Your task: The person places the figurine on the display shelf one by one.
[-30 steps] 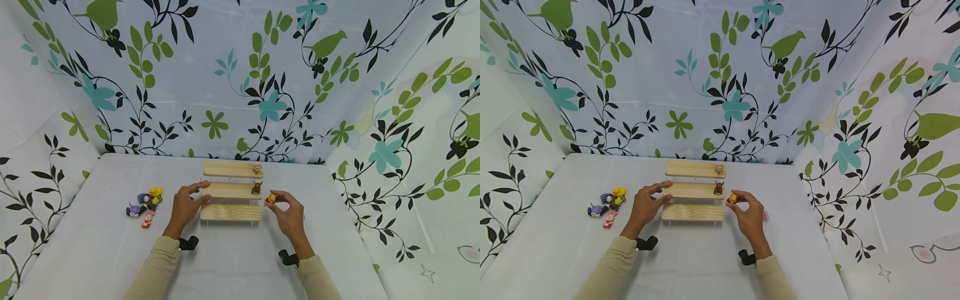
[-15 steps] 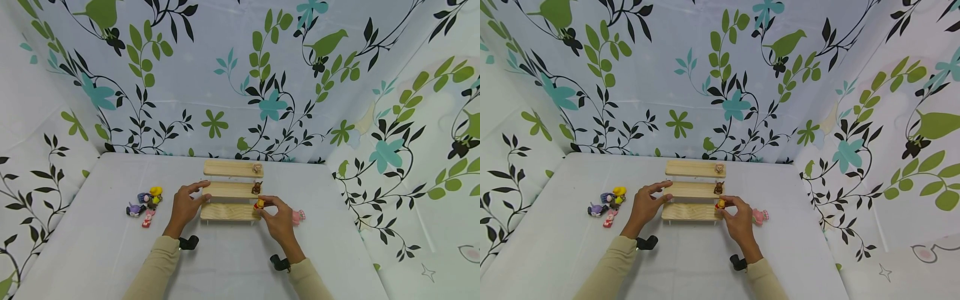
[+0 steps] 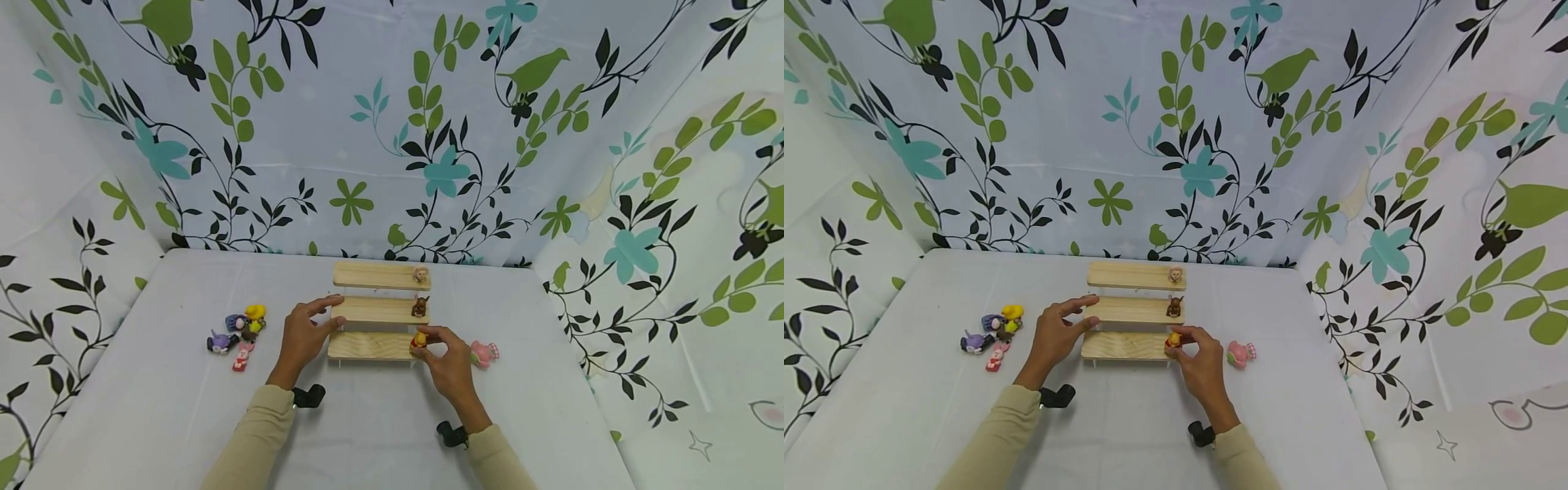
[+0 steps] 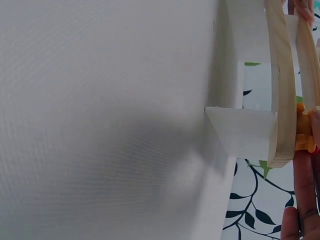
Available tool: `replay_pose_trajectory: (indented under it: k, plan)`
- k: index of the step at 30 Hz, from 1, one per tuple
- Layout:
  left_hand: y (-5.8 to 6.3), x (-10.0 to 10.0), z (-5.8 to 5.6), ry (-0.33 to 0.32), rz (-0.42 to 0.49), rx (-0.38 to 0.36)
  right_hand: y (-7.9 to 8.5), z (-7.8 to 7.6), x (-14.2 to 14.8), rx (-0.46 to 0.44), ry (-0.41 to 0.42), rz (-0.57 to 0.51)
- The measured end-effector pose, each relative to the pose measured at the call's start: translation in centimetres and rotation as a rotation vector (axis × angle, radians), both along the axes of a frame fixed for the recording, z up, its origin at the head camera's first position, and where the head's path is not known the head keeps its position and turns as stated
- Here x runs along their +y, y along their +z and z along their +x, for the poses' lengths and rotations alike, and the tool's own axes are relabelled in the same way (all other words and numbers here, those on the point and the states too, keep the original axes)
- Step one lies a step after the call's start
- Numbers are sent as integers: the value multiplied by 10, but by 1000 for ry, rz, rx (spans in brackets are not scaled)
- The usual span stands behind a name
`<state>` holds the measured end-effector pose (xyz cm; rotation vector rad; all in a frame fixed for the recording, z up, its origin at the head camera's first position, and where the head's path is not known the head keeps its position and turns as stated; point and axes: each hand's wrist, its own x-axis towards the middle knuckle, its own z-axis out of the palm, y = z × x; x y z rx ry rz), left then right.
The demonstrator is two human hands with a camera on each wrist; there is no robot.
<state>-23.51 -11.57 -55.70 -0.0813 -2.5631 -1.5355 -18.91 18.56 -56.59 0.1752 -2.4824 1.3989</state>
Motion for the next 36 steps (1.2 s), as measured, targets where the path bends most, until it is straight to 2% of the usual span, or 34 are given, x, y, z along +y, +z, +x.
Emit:
replay_pose_trajectory:
  k: [8,15,22,29,36]
  plan:
    - [2,0,1,0,-6,10,-3,1,1,-20,14,1]
    - [0,0,0,0,-5,13,-5,3,3,-53,-6,7]
    - [-1,0,-1,2,3,0,-3,6,13,4,-14,11]
    - [-1,-1,-1,-4,-3,17,-1,10,30,16,-85,52]
    - [1,0,0,-3,0,3,-7,12,51,62,-136,113]
